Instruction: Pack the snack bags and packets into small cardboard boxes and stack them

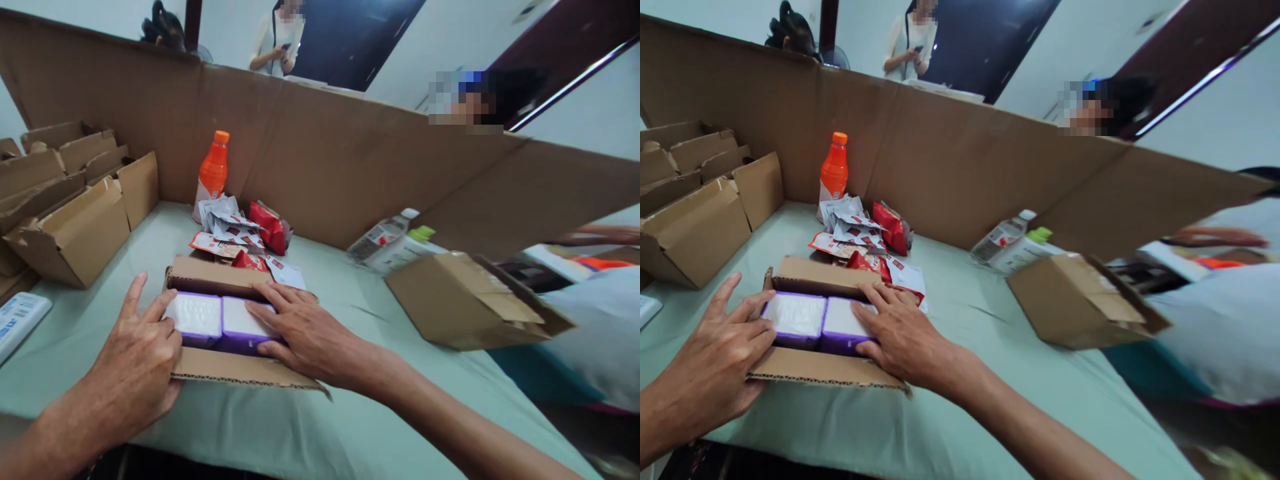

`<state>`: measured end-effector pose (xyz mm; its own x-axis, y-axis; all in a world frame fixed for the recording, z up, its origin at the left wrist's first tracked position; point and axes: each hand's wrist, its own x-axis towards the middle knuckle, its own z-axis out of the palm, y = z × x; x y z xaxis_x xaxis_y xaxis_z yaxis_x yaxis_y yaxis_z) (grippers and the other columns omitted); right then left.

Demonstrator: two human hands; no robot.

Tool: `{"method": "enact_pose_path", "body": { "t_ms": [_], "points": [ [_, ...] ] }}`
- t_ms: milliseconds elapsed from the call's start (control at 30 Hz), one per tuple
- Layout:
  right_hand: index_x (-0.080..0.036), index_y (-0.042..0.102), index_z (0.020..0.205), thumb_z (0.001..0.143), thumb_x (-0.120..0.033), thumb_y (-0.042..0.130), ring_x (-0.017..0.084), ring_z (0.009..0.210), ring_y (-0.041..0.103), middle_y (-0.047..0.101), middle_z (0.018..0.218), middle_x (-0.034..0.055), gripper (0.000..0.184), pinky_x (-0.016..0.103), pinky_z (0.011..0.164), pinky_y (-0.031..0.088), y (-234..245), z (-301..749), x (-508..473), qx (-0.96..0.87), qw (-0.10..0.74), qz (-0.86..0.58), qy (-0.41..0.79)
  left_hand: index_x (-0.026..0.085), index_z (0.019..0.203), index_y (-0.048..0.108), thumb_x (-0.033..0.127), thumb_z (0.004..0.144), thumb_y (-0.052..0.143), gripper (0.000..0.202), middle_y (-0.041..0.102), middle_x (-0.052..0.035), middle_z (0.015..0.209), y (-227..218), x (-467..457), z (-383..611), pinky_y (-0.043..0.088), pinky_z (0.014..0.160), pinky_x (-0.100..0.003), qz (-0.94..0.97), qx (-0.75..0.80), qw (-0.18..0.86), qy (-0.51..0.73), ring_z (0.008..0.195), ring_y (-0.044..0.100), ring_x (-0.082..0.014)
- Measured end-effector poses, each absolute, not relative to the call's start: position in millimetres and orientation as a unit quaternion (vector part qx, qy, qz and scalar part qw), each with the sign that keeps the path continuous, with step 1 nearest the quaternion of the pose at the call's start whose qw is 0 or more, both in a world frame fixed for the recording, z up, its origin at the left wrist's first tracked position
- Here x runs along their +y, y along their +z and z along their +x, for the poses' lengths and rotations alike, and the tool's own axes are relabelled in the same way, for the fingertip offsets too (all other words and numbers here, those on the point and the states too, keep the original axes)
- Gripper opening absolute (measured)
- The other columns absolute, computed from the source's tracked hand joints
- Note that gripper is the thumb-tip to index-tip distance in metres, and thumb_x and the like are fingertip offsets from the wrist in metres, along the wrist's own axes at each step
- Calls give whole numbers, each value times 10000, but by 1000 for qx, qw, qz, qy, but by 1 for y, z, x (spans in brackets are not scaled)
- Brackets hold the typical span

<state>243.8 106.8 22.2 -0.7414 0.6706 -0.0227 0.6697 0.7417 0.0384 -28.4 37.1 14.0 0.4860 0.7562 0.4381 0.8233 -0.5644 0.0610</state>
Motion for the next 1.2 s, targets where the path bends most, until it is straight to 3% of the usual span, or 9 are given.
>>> {"method": "enact_pose_path", "body": {
  "t_ms": [167, 267, 400, 533, 667, 800, 933, 1033, 1200],
  "points": [
    [-196, 715, 1176, 1031, -295, 493, 340, 1232, 606, 648, 1353, 176, 283, 579, 1036, 466, 29, 237, 99, 943, 5, 333, -18, 150, 716, 696, 123, 571, 685, 147, 744, -79, 746, 10, 39, -30, 204, 1223, -738, -861, -455, 58, -220, 1180, 660, -428],
    [-208, 722, 1116, 1036, -215, 435, 288, 1192, 651, 744, 1198, 113, 298, 564, 1055, 462, 37, 241, 95, 950, -54, 299, -69, 150, 992, 714, 107, 614, 665, 383, 756, -125, 1101, 7, 35, -37, 167, 1249, -707, -877, -415, 47, -238, 1319, 565, -412],
    [-232, 710, 1160, 1018, -267, 513, 273, 1204, 668, 750, 1227, 91, 245, 519, 1021, 528, 41, 271, 92, 878, -270, 391, -63, 218, 1455, 489, 48, 800, 598, 686, 252, -151, 1683, -1, 24, -51, 220, 1255, -658, -856, -420, 51, -296, 1538, 283, -384],
    [-271, 720, 1132, 1005, -351, 567, 256, 1098, 730, 777, 1159, 61, 214, 425, 918, 606, 25, 294, 83, 799, -367, 467, -94, 286, 1546, 374, 149, 927, 613, 678, 351, -101, 1638, -17, 18, -57, 416, 1203, -487, -791, -490, -7, -368, 1480, 412, -308],
    [-295, 664, 1289, 1070, -485, 374, 260, 1160, 708, 757, 1232, 59, 410, 468, 967, 587, -7, 286, 67, 852, -316, 381, -173, 237, 1528, 392, 251, 991, 560, 564, 640, -81, 1358, -29, 23, -49, 523, 1105, -336, -757, -519, -32, -395, 1290, 618, -225],
    [-288, 541, 1447, 1049, -583, 361, 296, 1252, 650, 700, 1338, 95, 527, 530, 1029, 542, -19, 281, 62, 867, -301, 353, -179, 216, 1517, 405, 274, 1011, 559, 532, 696, -68, 1233, -29, 32, -42, 546, 1060, -293, -751, -537, 5, -383, 1153, 694, -196],
    [-287, 438, 1526, 1022, -472, 509, 305, 1404, 516, 549, 1521, 123, 542, 515, 1091, 495, -8, 285, 90, 821, -374, 410, -133, 228, 1536, 390, 190, 992, 588, 580, 589, -103, 1397, -26, 39, -35, 508, 1111, -335, -759, -526, 31, -383, 1287, 602, -220],
    [-261, 299, 1610, 1007, -512, 518, 325, 1491, 394, 400, 1629, 155, 690, 574, 1146, 424, -4, 281, 116, 828, -362, 413, -118, 305, 1569, 348, 148, 962, 608, 678, 306, -94, 1650, -26, 41, -30, 447, 1179, -469, -746, -536, 50, -393, 1473, 407, -295],
    [-257, 459, 1524, 924, -553, 640, 349, 1340, 568, 574, 1479, 167, 693, 570, 1054, 512, -29, 287, 115, 878, -266, 371, -146, 333, 1630, 190, 168, 973, 554, 769, 172, -36, 1725, -31, 40, -35, 328, 1260, -528, -748, -548, 3, -374, 1564, 252, -296]
  ]
}}
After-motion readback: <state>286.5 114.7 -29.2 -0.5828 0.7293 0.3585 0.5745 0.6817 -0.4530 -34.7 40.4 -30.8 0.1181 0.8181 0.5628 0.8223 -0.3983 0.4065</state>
